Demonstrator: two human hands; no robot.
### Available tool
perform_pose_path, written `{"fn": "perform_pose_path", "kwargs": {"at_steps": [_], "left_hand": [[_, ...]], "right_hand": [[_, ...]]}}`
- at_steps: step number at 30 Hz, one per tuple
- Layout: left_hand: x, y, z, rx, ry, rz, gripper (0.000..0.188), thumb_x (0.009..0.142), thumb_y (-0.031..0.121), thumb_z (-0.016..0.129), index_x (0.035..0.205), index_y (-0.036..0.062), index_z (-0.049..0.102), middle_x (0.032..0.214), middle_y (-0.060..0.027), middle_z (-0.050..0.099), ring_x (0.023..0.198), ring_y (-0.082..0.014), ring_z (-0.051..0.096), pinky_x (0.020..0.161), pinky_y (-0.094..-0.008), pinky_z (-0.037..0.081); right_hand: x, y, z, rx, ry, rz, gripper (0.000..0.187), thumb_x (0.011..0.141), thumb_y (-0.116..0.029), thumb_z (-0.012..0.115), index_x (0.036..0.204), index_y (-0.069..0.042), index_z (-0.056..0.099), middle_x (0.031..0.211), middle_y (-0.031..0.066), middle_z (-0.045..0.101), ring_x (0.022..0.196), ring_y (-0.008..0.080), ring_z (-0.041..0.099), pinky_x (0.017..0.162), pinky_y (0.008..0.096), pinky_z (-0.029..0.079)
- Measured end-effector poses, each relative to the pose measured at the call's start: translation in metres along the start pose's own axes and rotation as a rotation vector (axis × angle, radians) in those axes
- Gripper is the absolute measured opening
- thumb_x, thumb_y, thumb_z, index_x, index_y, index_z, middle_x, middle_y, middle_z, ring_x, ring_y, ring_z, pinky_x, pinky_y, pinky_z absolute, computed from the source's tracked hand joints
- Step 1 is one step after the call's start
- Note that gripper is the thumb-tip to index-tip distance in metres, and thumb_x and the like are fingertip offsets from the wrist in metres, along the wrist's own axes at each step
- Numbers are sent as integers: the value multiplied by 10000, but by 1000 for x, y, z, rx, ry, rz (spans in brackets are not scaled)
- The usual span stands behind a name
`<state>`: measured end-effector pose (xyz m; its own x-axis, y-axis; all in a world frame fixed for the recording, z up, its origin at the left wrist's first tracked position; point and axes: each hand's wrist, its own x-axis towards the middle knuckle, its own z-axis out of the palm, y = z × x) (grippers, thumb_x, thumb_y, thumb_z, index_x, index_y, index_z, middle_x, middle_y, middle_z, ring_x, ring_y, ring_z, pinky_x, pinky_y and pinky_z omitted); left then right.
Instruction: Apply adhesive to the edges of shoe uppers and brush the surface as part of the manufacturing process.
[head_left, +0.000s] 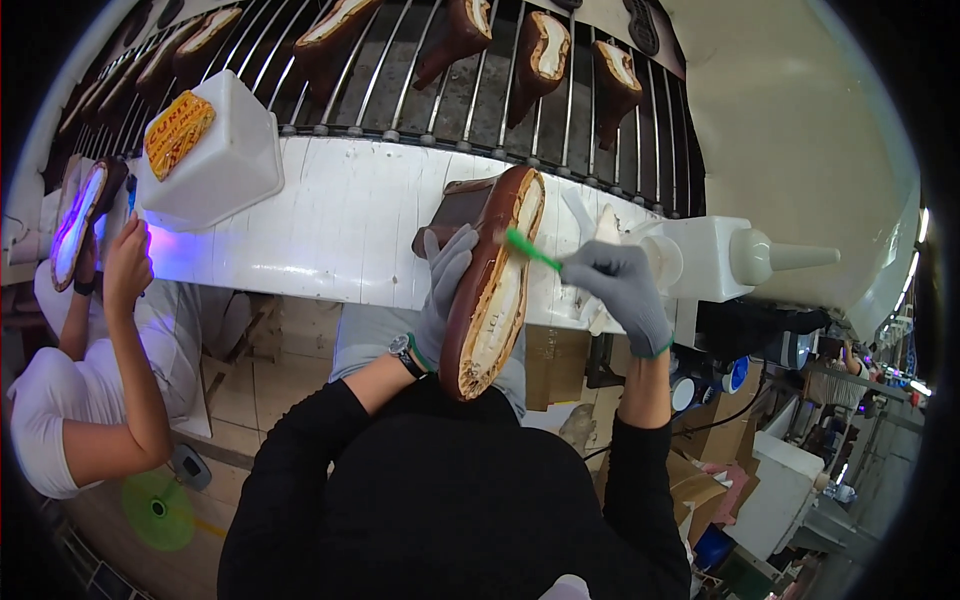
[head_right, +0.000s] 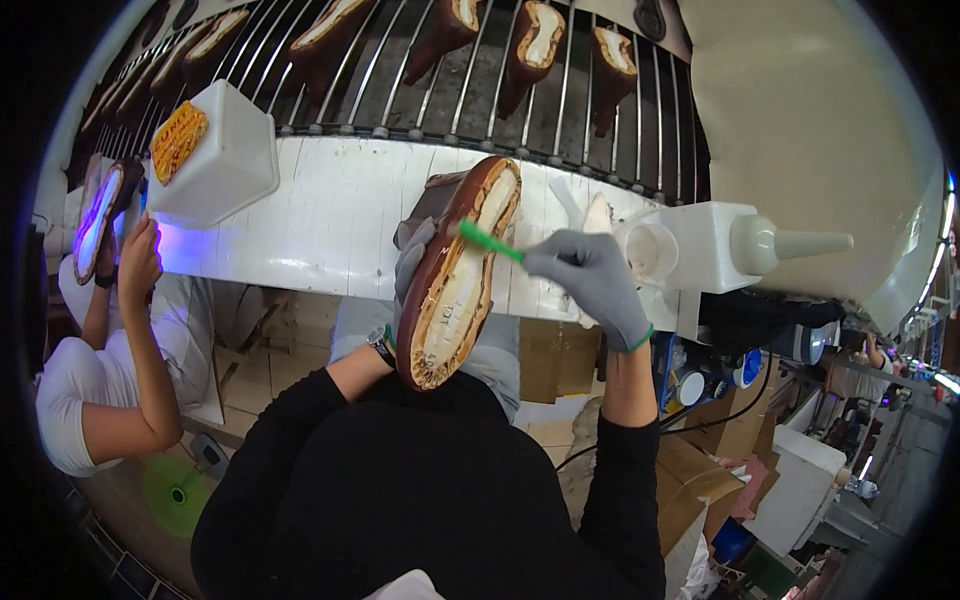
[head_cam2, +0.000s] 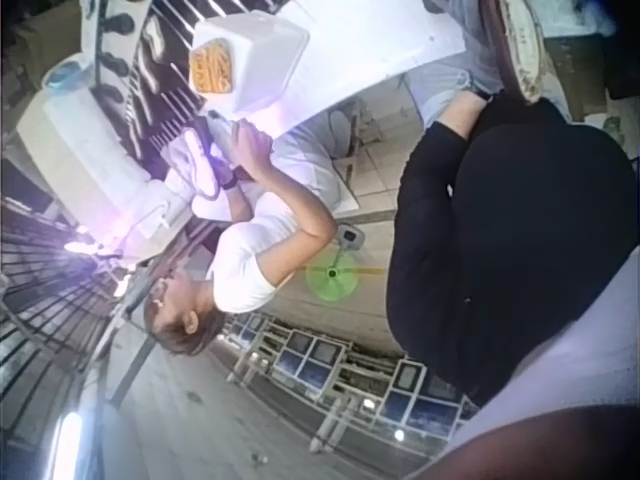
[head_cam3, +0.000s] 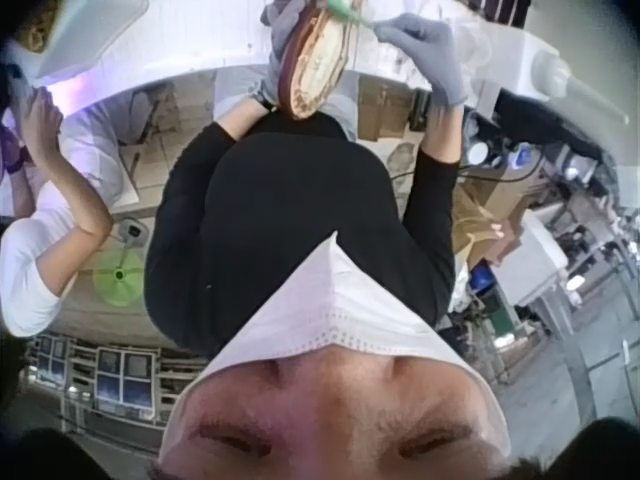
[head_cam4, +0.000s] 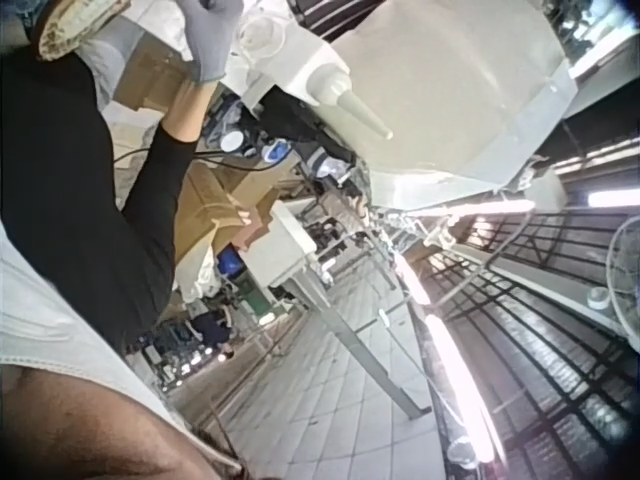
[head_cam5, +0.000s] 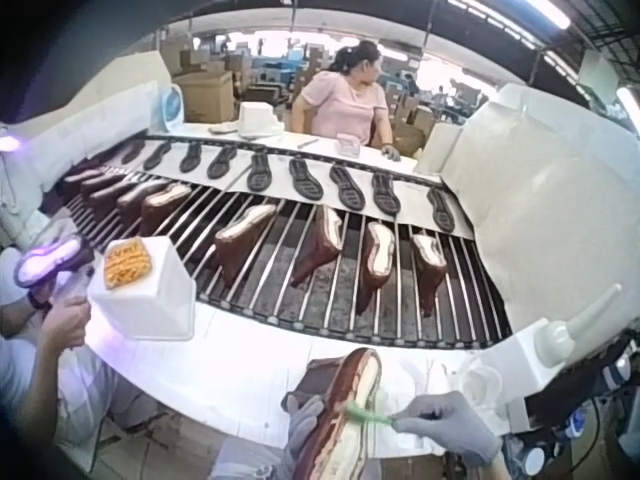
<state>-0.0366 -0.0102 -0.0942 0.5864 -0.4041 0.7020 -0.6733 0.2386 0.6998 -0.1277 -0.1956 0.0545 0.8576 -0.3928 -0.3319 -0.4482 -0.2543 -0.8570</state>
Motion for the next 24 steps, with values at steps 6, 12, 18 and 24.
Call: {"fn": "perform_pose_path", "kwargs": {"at_steps": [6,12,18,24], "left_hand": [[-14,-6,6,7,-20,0,885,738,148,769,1417,71,208,1420,-175,337,1345,-340,337,1104,-616,117],[7,10,-1,-82,-38,-64,930,721,101,787,1439,70,197,1439,-138,283,1382,-312,260,1150,-425,203],[10,19,0,-158,-45,-162,917,720,132,787,1434,64,216,1441,-140,299,1383,-304,264,1150,-472,155],[4,18,-9,-108,-86,-218,892,747,130,762,1439,47,205,1443,-161,301,1353,-295,312,1132,-417,233]], "right_hand": [[15,20,1,-11,215,-77,167,846,-155,662,884,-4,724,706,-25,625,619,23,480,535,198,352],[-1,14,15,50,184,-58,172,837,-144,676,912,4,722,703,-9,641,599,18,459,531,197,345],[-39,-13,25,-120,93,-257,134,791,-150,728,882,-52,736,651,-14,555,506,60,390,467,241,283],[-71,-43,35,-172,-136,-304,136,769,-92,737,878,-12,723,735,50,639,616,95,546,567,230,411]]}}
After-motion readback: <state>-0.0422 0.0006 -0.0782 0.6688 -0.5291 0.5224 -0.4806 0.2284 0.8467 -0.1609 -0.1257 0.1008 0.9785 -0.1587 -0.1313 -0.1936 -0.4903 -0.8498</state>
